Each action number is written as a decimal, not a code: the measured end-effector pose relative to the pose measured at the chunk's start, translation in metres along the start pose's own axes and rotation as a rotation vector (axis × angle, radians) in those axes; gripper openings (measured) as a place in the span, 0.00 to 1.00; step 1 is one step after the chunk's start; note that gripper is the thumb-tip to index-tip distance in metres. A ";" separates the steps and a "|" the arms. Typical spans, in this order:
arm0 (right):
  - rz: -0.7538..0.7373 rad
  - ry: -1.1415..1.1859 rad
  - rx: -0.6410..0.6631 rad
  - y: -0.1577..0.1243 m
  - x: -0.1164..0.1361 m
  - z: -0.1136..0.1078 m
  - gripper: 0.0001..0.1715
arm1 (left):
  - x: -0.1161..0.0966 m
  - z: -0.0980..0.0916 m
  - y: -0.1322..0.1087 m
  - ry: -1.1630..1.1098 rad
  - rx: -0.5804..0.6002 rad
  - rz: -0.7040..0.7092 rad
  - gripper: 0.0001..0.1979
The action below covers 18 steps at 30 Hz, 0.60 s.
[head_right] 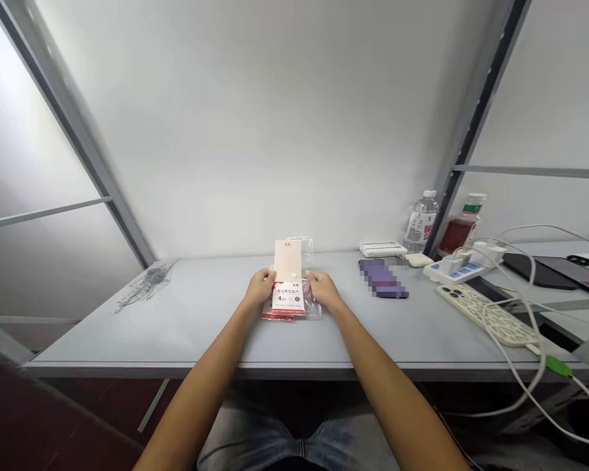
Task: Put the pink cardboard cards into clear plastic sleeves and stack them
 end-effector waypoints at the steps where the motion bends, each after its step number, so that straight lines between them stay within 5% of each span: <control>1: -0.023 -0.061 -0.021 0.000 0.000 0.000 0.17 | -0.001 -0.001 0.000 0.036 -0.018 0.015 0.12; 6: -0.151 -0.268 -0.137 0.001 0.002 0.000 0.19 | -0.003 -0.002 0.000 0.117 -0.033 -0.003 0.12; 18: -0.167 -0.350 -0.145 0.004 0.003 -0.002 0.20 | -0.003 -0.003 0.003 0.175 -0.048 -0.024 0.11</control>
Point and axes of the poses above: each hand's wrist, its own y-axis towards the middle knuckle, its own z-axis out of the palm, x = y × z, the point moved 3 cm from there along y, towards the middle knuckle
